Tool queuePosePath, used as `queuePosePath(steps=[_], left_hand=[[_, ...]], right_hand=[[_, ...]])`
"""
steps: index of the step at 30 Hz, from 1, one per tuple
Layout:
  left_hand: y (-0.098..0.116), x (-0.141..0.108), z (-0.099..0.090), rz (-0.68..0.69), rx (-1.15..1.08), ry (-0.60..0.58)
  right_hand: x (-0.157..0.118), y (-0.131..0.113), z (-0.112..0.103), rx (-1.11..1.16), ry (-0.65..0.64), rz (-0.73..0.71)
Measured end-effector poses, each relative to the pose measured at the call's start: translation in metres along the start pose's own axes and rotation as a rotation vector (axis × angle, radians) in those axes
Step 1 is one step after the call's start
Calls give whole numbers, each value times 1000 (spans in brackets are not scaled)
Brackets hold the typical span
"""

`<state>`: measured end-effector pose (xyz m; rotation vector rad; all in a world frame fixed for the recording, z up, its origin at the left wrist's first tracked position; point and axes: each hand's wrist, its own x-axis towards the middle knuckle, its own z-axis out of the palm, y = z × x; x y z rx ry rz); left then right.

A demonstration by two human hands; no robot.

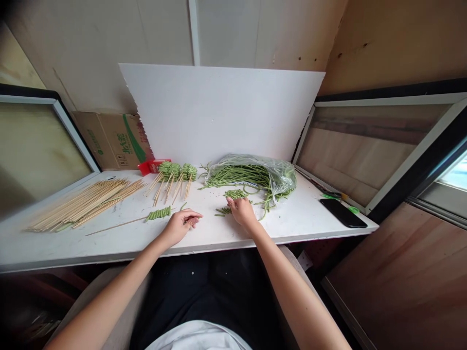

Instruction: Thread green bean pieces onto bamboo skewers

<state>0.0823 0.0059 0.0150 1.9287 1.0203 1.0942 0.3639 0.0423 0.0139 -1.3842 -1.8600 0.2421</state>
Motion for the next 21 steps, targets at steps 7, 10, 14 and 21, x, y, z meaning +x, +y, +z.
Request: queuePosePath(steps=[7, 10, 14, 21], left_hand=[[3, -1, 2, -69, -122, 29], [6, -1, 1, -75, -148, 47], [8, -2, 1, -86, -196, 37], [10, -3, 3, -55, -222, 31]], right_hand=[[4, -18, -19, 64, -78, 93], [-1, -41, -20, 83, -120, -130], [-13, -73, -9, 179, -258, -366], [-21, -86, 11, 182, -153, -449]])
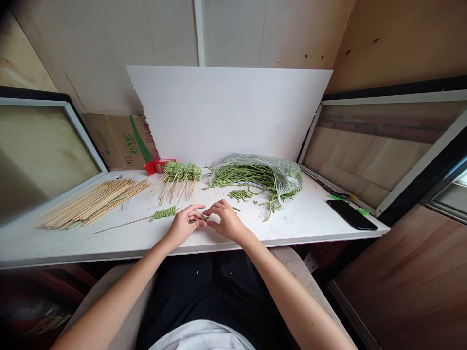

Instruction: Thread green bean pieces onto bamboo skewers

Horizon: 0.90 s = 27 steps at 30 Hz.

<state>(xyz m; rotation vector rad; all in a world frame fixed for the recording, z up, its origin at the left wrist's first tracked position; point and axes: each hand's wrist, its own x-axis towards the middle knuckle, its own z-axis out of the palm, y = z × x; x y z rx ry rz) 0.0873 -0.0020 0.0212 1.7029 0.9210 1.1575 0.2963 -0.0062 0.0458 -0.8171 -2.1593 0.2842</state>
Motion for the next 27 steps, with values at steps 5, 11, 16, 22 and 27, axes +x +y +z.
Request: queuePosePath(steps=[5, 11, 16, 22, 27], left_hand=[[5, -1, 1, 11, -23, 3], [4, 1, -2, 6, -129, 30], [3, 3, -4, -8, -166, 48], [1, 4, -8, 5, -116, 21], [2, 6, -17, 51, 32, 19]], right_hand=[[0, -3, 2, 5, 35, 0], [2, -16, 2, 79, 94, 56], [1, -19, 4, 156, 111, 102], [0, -14, 6, 163, 119, 104], [1, -11, 4, 182, 169, 130]])
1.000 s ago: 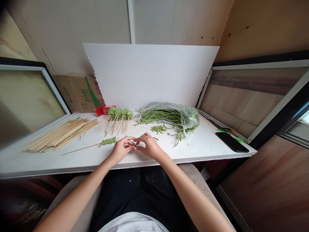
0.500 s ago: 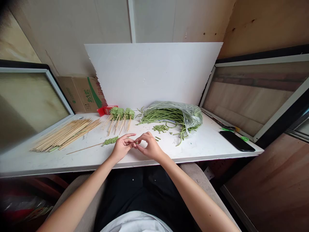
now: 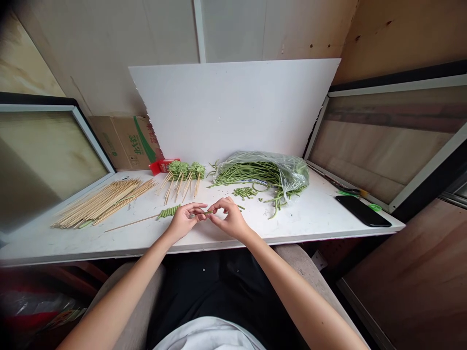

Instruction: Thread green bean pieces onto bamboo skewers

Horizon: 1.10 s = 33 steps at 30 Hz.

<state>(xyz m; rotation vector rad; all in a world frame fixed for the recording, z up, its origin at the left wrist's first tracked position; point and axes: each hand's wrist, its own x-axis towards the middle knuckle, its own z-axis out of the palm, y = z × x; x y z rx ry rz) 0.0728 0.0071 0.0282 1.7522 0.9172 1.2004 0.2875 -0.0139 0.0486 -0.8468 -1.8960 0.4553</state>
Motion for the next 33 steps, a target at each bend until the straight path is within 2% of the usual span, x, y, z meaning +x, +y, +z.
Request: queuePosePath(steps=[5, 12, 21, 28, 33], left_hand=[[4, -1, -3, 43, 149, 54], [9, -2, -2, 97, 220, 85], [10, -4, 0, 157, 274, 76], [10, -5, -1, 241, 391, 65], [8, -5, -1, 232, 379, 88]], right_hand=[[0, 1, -2, 3, 9, 11], [1, 2, -3, -4, -12, 17], [0, -1, -4, -71, -60, -61], [2, 9, -3, -105, -85, -135], [1, 9, -3, -128, -96, -156]])
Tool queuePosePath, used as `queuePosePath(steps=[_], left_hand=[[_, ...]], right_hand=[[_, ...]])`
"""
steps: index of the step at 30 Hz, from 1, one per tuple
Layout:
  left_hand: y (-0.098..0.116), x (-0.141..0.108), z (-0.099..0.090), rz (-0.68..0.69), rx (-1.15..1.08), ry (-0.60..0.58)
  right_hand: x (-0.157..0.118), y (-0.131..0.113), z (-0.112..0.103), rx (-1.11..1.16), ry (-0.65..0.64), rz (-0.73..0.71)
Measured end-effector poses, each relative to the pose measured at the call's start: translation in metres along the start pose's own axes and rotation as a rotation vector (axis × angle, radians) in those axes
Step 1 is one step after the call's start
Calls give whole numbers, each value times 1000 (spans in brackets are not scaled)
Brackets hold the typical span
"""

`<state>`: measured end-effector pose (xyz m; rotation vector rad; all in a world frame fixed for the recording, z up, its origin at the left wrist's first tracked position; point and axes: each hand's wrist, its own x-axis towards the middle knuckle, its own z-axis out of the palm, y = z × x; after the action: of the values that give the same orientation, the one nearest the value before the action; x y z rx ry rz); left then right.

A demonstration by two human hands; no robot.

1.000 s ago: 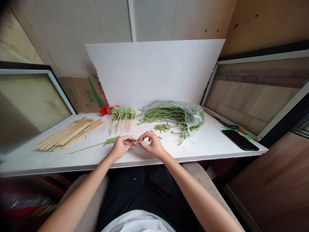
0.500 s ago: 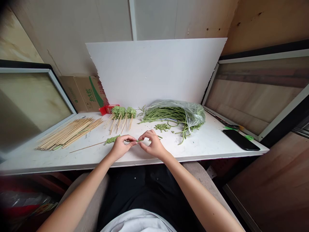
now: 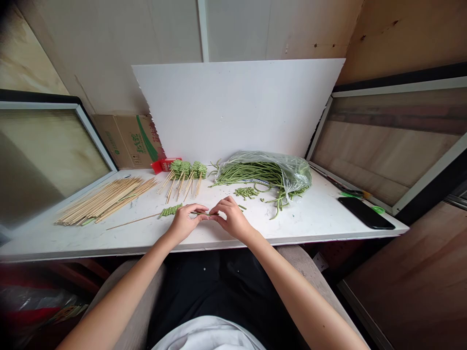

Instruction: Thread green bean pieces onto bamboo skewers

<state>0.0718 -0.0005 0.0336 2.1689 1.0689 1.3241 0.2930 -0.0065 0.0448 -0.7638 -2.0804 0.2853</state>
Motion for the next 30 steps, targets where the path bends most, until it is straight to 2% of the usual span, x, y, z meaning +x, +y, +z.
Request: queuePosePath(steps=[3, 10, 16, 25, 27, 30], left_hand=[[0, 0, 0, -1, -4, -21], [7, 1, 4, 90, 0, -84], [14, 0, 5, 5, -196, -90], [8, -1, 13, -98, -504, -148], [9, 0, 12, -94, -486, -139], [9, 2, 4, -58, -333, -72]], right_hand=[[0, -2, 1, 2, -1, 9], [-2, -8, 10, 84, 43, 67], [-4, -11, 17, 255, 115, 166], [-6, -7, 30, 490, 130, 240], [-5, -9, 29, 483, 131, 257], [-3, -14, 21, 331, 142, 244]])
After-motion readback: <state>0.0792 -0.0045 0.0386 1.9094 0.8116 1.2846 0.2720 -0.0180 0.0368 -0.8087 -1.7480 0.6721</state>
